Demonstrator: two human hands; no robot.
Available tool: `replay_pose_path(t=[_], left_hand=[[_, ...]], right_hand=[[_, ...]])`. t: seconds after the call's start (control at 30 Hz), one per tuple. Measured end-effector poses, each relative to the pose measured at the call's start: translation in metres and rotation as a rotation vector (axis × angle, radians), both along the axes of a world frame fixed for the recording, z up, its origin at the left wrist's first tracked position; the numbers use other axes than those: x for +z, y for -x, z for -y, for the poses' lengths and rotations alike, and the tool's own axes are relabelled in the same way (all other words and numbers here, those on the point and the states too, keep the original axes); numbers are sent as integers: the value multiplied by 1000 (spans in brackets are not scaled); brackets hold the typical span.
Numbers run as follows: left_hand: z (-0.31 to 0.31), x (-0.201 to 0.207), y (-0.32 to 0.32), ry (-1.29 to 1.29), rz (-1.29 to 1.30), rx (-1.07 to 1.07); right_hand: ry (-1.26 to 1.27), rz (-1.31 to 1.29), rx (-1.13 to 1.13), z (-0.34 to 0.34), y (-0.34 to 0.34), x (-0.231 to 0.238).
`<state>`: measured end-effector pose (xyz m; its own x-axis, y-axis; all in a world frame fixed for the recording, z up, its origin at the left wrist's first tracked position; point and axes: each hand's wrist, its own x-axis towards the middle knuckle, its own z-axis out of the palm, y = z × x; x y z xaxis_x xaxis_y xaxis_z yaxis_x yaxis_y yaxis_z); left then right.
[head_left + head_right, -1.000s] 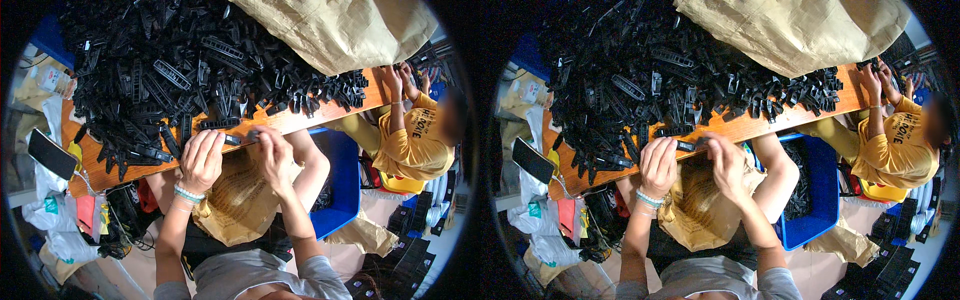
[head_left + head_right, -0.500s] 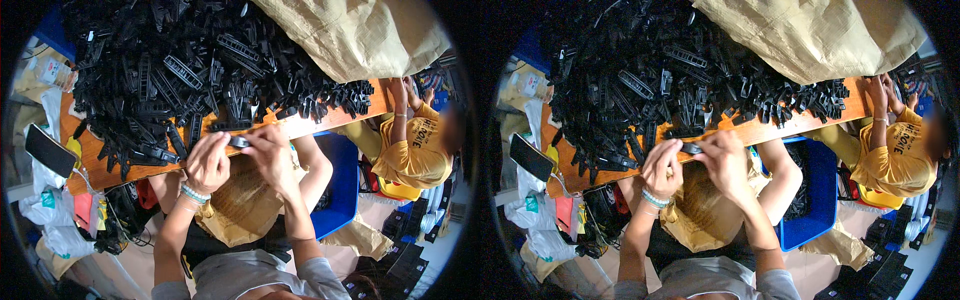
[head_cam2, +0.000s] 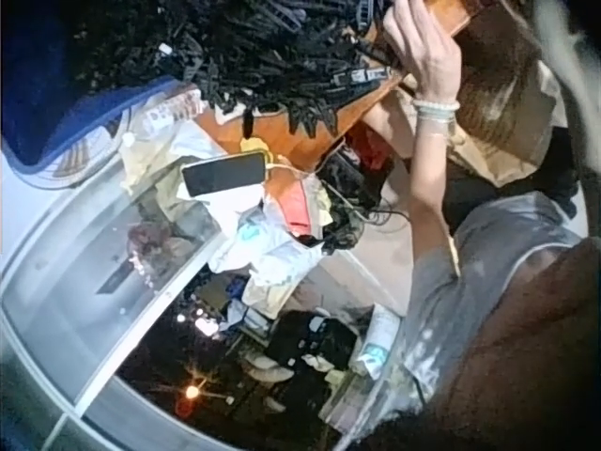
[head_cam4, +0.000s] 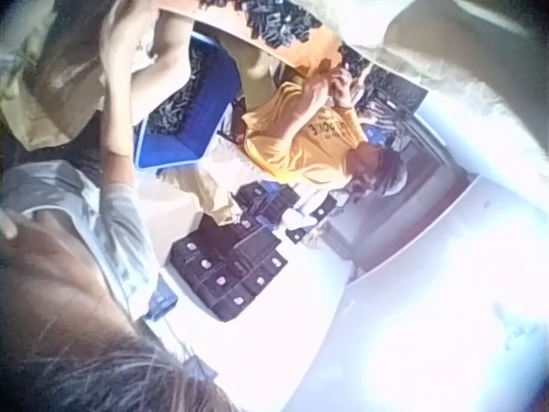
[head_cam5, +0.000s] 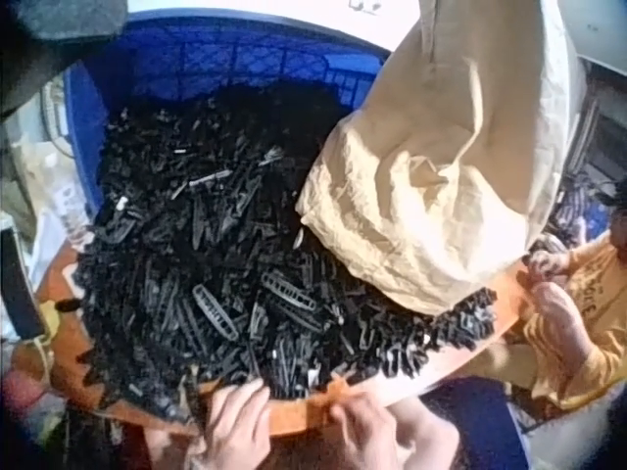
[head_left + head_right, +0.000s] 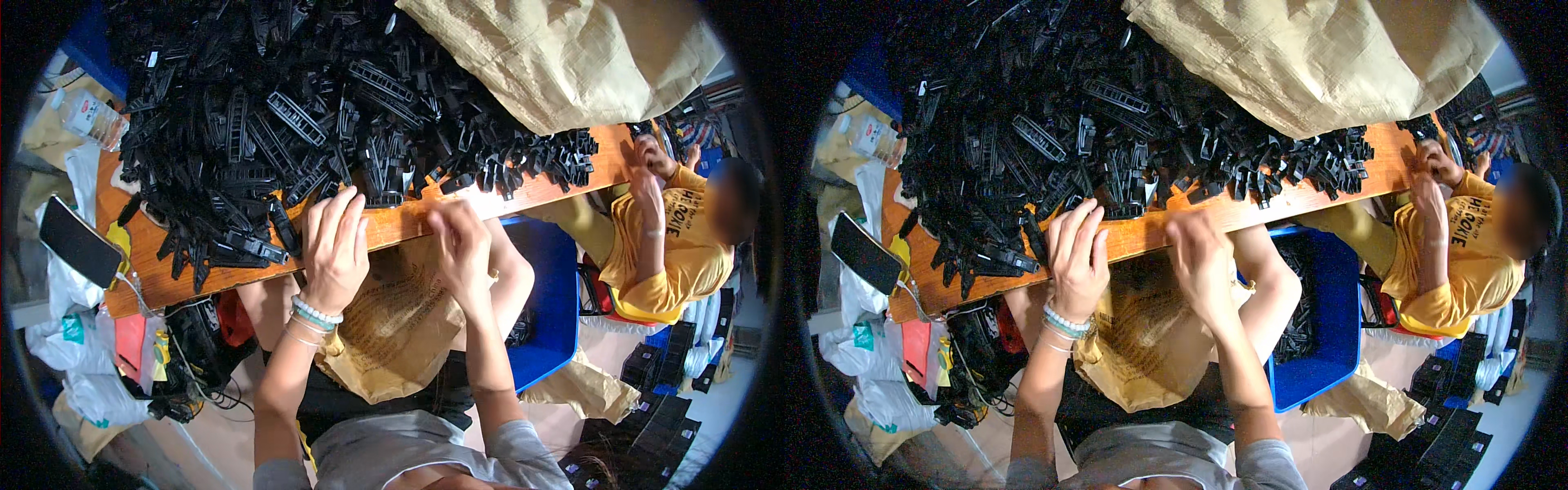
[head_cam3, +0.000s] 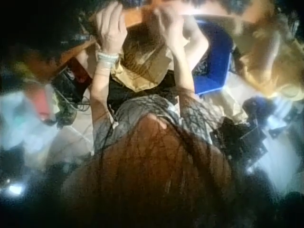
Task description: The person assembles plastic components by fitting small plastic clips into plastic housings by hand and dropping the assembled pieces into a paper bag.
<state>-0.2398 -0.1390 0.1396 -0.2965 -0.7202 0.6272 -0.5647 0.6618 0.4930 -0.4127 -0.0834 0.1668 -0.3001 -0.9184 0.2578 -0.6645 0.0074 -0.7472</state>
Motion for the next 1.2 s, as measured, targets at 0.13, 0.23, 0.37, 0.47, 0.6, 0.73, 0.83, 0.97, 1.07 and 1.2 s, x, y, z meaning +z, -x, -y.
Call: replay_pose_path(t=[0.13,0.23,0.37,0.47,0.6,0.73,0.83,0.97,1.07,1.2], left_hand=[[7,0,8,-57,-53,13],[7,-4,5,-32,-15,9],[5,-3,-1,14,37,-26],[1,-13,-8,127,86,-93],[-5,-10,-11,143,80,-166],[-3,-11,-12,179,54,-60],[-3,-14,-13,149,64,-69],[-2,-15,-14,174,66,-91],[-3,-16,-10,151,-6,-115],[-5,-16,-7,134,-25,-148]], right_hand=[[30,-209,-196,43,-5,-10],[75,-241,-192,42,-8,-16],[77,-94,-178,26,-7,-15],[118,129,-142,20,-9,-20],[234,294,-64,14,-4,-27],[61,-266,-169,-1,-2,-15],[41,196,80,-3,-2,-8],[-31,205,166,3,7,-8],[-143,224,212,6,12,-6],[-77,86,306,14,4,-5]])
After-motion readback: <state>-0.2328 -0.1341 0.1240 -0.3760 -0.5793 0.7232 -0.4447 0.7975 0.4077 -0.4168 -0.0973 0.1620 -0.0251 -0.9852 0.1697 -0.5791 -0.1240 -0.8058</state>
